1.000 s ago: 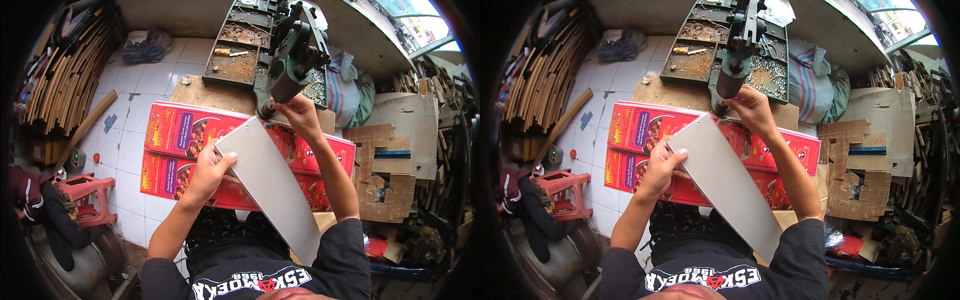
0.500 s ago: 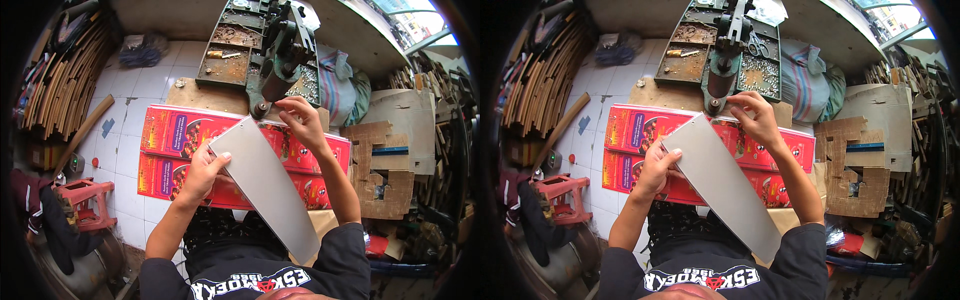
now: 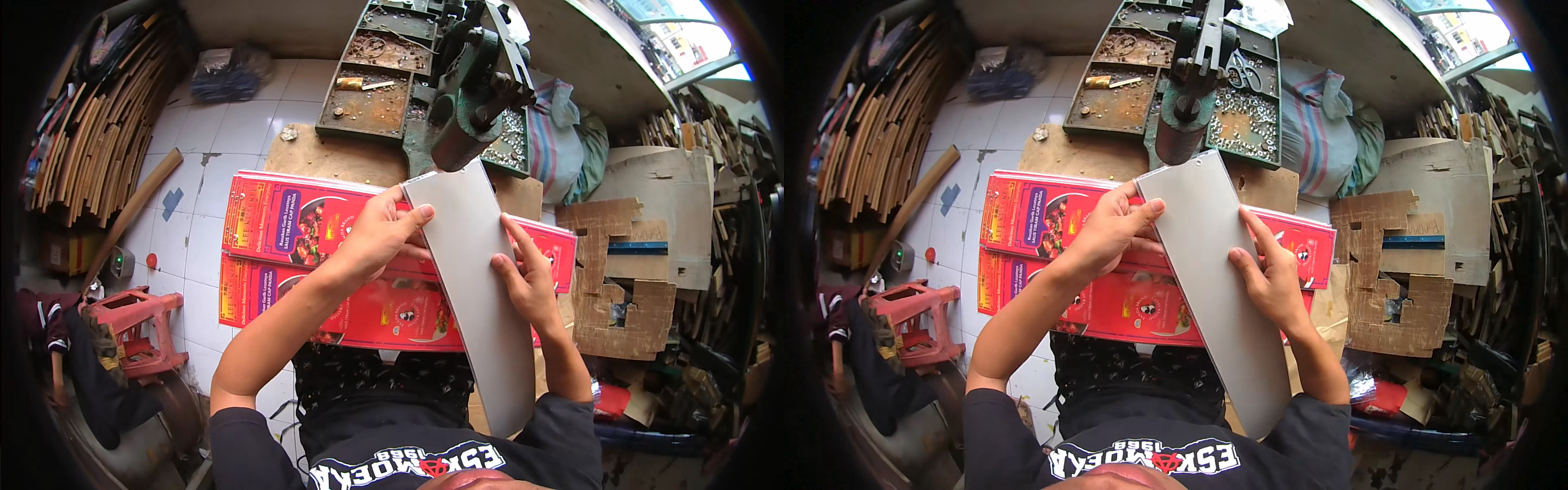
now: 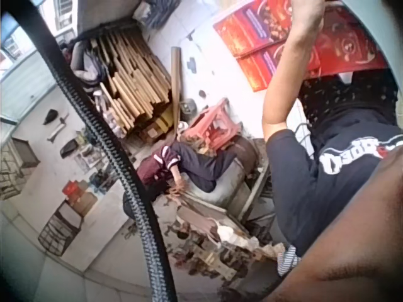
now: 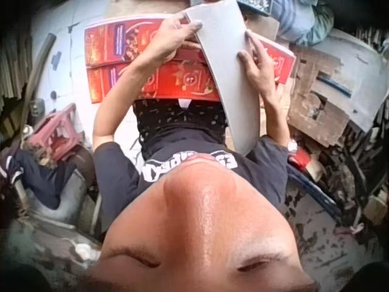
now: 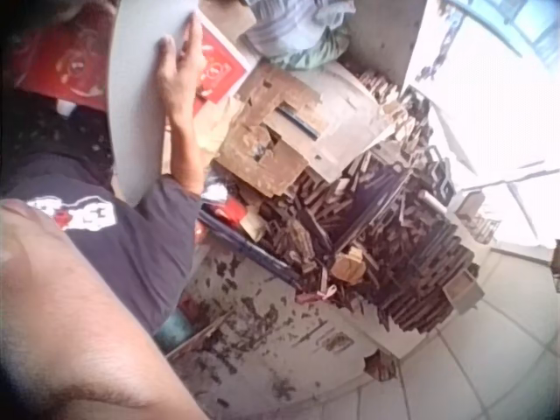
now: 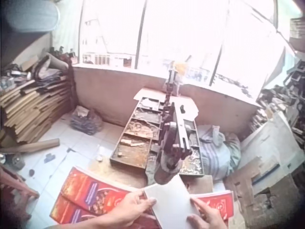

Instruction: The person uses a foot-operated riveting machine to attach metal rivets to long cardboard packaging strips, handling the strips and metal plates one by one and placing them under the press.

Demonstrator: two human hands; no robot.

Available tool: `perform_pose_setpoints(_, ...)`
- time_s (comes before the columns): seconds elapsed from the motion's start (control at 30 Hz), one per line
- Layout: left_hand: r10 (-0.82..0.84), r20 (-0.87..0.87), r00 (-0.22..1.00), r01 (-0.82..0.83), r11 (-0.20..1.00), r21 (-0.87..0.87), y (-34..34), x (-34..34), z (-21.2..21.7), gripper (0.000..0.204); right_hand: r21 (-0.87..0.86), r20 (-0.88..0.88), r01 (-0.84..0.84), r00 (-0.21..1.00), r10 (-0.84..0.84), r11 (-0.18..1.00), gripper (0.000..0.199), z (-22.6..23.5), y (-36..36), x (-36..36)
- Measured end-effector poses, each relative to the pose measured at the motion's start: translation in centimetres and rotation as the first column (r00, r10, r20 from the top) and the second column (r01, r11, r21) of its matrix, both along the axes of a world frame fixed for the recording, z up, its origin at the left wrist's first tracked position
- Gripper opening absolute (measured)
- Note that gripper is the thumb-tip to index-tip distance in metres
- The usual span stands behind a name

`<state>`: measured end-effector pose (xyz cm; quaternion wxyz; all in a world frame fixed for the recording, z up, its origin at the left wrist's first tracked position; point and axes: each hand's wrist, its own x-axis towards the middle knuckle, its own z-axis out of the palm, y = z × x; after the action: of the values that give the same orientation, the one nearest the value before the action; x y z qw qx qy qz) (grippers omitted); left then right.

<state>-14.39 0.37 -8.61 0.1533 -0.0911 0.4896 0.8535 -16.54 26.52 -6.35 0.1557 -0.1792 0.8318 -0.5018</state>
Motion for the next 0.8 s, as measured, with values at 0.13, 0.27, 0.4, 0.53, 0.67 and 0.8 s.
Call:
perform_pose_setpoints(0.13, -0.003, -0.010, 1.000, 0.003, 1.000, 0.014, 0.2, -1.2, -0.6, 0.040, 0.011, -0.032, 0.045, 0.998, -0.045, 0.999, 0.058, -0.3, -0.1, -1.0)
perform_pose_setpoints(0.27, 0.018, -0.029, 0.999, -0.017, 0.999, 0.037, 0.2, -1.0, -0.9, 0.040, 0.036, 0.008, 0.057, 0.998, -0.057, 0.998, 0.058, -0.5, 0.0, -1.3)
perform_pose_setpoints(0.4, 0.017, -0.031, 0.999, -0.016, 0.999, 0.034, 0.0, -1.0, -1.1, 0.040, 0.072, 0.002, 0.059, 0.998, -0.060, 0.996, 0.059, -0.2, -0.2, -1.3)
perform_pose_setpoints(0.53, 0.013, -0.023, 1.000, -0.012, 0.999, 0.053, 0.2, -1.1, -1.1, 0.038, 0.022, 0.004, 0.082, 0.997, -0.082, 0.996, 0.059, -0.4, -0.2, -1.2)
perform_pose_setpoints(0.67, 0.014, -0.025, 1.000, -0.012, 0.999, 0.052, 0.1, -1.0, -1.3, 0.037, 0.113, 0.058, 0.076, 0.995, -0.083, 0.991, 0.058, -0.1, 0.0, -1.4)
perform_pose_setpoints(0.8, 0.025, -0.048, 0.999, -0.023, 0.998, 0.053, 0.3, -1.0, -0.8, 0.029, 0.065, 0.019, 0.070, 0.997, -0.071, 0.995, 0.057, -0.3, 0.1, -1.2)
